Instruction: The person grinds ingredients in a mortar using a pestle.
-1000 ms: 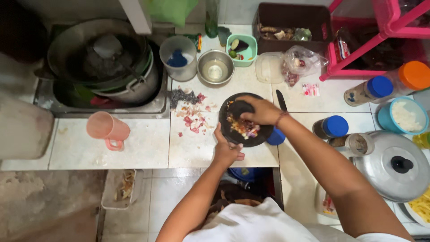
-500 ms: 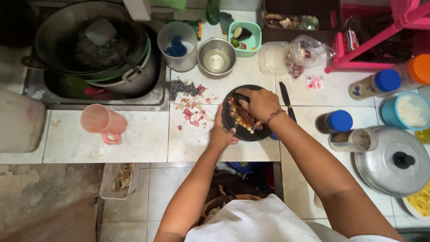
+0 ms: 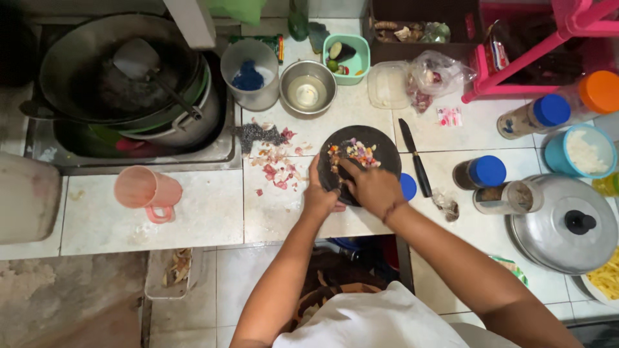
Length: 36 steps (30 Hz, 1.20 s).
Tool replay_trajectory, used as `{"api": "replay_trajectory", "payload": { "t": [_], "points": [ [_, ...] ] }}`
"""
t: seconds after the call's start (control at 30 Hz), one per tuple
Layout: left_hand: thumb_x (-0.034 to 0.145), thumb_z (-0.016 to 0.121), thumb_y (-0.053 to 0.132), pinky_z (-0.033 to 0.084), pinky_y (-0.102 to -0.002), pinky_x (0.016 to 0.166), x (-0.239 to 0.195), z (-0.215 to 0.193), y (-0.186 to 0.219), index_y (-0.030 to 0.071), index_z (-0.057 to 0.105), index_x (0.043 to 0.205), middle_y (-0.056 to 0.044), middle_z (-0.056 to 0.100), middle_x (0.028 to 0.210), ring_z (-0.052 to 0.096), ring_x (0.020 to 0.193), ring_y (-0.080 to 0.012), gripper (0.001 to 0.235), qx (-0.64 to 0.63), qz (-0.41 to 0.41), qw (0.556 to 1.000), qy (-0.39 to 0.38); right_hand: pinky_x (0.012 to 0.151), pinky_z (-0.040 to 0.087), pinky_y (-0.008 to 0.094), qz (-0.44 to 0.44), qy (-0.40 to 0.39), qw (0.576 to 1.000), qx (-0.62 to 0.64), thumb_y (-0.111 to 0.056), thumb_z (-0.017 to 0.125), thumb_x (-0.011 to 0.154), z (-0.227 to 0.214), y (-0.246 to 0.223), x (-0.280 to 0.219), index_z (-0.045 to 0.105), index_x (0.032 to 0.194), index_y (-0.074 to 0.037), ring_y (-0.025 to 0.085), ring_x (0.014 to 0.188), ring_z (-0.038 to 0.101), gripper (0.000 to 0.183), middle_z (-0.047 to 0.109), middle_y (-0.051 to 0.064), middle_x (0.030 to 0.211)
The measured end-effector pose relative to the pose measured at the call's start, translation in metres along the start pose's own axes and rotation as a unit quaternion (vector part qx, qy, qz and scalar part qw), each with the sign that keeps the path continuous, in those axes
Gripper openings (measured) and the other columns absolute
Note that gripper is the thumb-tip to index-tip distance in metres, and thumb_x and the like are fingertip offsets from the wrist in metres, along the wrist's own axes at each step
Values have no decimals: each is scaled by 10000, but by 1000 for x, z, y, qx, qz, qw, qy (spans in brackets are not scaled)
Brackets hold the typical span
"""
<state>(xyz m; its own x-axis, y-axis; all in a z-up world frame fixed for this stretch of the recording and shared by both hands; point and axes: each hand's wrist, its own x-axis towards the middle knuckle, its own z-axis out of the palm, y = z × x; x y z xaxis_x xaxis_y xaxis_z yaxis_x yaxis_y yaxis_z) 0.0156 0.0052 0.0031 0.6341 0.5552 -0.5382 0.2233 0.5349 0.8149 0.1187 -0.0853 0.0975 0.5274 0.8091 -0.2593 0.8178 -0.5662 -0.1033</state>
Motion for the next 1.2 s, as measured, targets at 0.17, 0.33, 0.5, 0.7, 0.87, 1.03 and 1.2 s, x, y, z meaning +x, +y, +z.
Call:
{"api": "replay_trajectory", "payload": {
  "t": [0.17,0.33,0.5,0.7,0.87,1.03,1.2],
  "points": [
    [772,541,-186,652,-386,495,5,-1,-3,455,168,1568,-183,647,1330,754,647,-332,1088,16,-11,1000,3,649,594,530,-29,90,995,18,-400,663,921,18,12,30,569,1404,-335,412,764,727,496,742,207,948],
    [830,568,-145,652,-368,506,1,-2,3,464,128,1598,-218,659,1335,755,656,-317,1075,46,-32,998,6,675,592,554,-58,54,995,64,-392,674,864,5,19,38,586,1379,-338,429,781,724,526,753,214,932],
    [829,562,-152,658,-388,514,0,1,7,468,136,1575,-170,602,1377,746,659,-329,1059,26,-38,999,3,662,611,515,25,35,999,3,-407,627,928,15,-7,1,470,1516,-388,401,757,740,609,728,232,847],
    [840,550,-161,659,-371,526,2,-3,-1,444,130,1588,-168,628,1360,760,672,-300,1050,37,-2,999,-13,680,588,536,-57,102,991,59,-390,681,908,12,28,41,557,1407,-358,420,756,723,515,747,186,926],
    [871,570,-139,652,-366,535,2,-6,-4,460,102,1605,-220,652,1311,741,672,-306,1056,24,-18,999,-25,754,611,466,-23,-39,986,158,-381,642,886,13,21,15,543,1422,-390,361,758,771,546,774,171,871],
    [871,554,-151,677,-381,554,5,-4,-1,480,123,1578,-163,586,1383,768,714,-301,1041,33,-14,999,-23,747,594,479,32,19,999,24,-377,614,954,19,4,16,486,1511,-359,387,793,734,572,757,206,914],
    [889,571,-121,643,-369,520,10,-6,-9,468,84,1599,-222,634,1377,733,659,-304,1043,13,-20,999,-38,800,623,421,70,-128,943,300,-398,666,899,-16,61,61,573,1398,-287,372,792,787,519,786,186,1022]
  ]
}}
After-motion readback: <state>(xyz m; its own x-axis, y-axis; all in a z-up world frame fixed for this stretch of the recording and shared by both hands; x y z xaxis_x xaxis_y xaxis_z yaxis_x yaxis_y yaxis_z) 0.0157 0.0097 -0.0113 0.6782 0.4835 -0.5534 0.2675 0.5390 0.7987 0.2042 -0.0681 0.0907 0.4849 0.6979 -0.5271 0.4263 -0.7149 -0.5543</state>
